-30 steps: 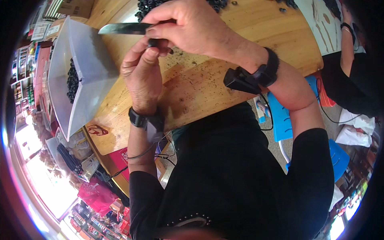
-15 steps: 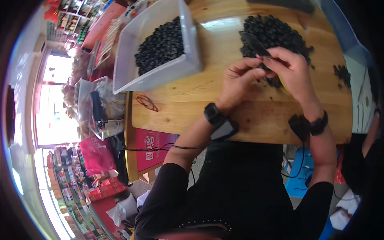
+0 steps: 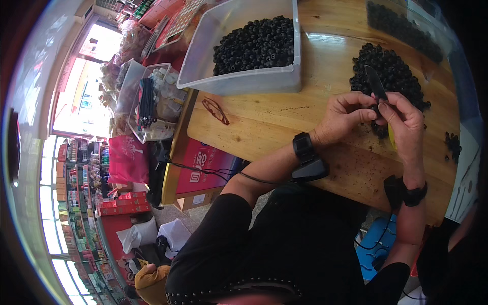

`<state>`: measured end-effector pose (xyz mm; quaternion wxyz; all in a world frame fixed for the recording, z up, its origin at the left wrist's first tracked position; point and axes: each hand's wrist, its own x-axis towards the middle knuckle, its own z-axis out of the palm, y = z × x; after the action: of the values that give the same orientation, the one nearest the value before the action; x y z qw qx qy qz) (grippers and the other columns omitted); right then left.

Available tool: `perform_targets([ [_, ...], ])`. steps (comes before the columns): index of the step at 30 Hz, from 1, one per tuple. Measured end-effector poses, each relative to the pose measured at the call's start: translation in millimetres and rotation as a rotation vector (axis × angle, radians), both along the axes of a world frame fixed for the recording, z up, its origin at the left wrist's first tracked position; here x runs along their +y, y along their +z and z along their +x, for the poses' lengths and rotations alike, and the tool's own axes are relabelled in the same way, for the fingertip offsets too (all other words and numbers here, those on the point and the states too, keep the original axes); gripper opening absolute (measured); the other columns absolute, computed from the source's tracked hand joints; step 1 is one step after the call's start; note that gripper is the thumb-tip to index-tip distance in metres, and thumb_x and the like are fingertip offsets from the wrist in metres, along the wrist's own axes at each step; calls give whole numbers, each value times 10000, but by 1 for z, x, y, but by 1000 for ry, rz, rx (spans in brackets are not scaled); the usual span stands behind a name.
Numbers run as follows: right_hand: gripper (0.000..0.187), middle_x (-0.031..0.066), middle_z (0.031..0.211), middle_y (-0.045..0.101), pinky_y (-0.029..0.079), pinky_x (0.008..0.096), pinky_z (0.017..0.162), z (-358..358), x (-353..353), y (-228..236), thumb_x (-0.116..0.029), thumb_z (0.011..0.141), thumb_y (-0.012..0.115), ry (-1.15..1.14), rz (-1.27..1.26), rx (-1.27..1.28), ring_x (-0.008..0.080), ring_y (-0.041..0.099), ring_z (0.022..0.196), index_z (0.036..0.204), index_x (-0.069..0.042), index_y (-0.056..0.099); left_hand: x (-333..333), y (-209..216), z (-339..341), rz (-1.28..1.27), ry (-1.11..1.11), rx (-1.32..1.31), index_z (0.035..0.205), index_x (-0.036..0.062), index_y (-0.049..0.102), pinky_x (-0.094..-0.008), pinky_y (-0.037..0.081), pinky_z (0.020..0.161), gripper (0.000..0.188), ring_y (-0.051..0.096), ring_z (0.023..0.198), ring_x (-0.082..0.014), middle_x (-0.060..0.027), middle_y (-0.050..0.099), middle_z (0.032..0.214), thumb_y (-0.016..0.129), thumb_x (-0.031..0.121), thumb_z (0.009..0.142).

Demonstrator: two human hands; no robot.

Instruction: Trimming excess material from small black plastic parts using a utility knife.

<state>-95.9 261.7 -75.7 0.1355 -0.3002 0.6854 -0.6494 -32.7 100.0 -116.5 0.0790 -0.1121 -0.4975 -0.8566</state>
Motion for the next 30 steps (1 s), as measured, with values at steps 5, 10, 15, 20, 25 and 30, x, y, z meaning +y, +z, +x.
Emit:
perform_targets([
  [5,169,5,1017,612,472,175,658,-1,-1,0,-8,908,553,27,15,25,54,568,804,1052,13,639,0,-3,0,34,50,-6,1006,-11,637,-266,510,816,175,617,889,-118,-54,659,971,634,-42,834],
  [10,182,0,1029,619,467,174,660,0,0,-5,-24,912,553,20,21,-48,47,567,810,1072,-2,637,2,-6,-1,51,52,-24,1011,3,640,-254,503,817,187,608,899,-109,-40,654,966,642,-42,829],
  [15,202,-7,1023,627,460,174,666,0,3,-6,-33,916,554,-13,30,-99,42,565,822,1103,-16,631,4,-4,0,104,6,-15,1024,6,634,-252,509,788,197,616,871,-113,-43,652,947,640,-39,832],
  [20,218,-3,1027,632,449,174,686,-2,-2,-11,-53,919,562,-25,7,-103,40,563,828,1124,-13,621,3,-8,-2,153,0,8,1027,5,619,-260,520,751,193,633,815,-127,-47,646,930,627,-43,840],
  [25,229,-5,997,644,447,171,688,-10,3,-20,-69,922,566,-17,20,-136,40,567,817,1140,-22,616,7,-11,-5,179,31,5,1021,1,600,-264,535,720,186,641,784,-136,-51,639,915,618,-50,843],
  [30,235,1,989,649,444,169,690,-13,7,-26,-78,922,570,-21,14,-122,37,570,821,1145,-22,614,8,-9,-3,153,53,17,1021,-3,598,-263,536,717,187,642,786,-140,-64,642,901,620,-50,841],
])
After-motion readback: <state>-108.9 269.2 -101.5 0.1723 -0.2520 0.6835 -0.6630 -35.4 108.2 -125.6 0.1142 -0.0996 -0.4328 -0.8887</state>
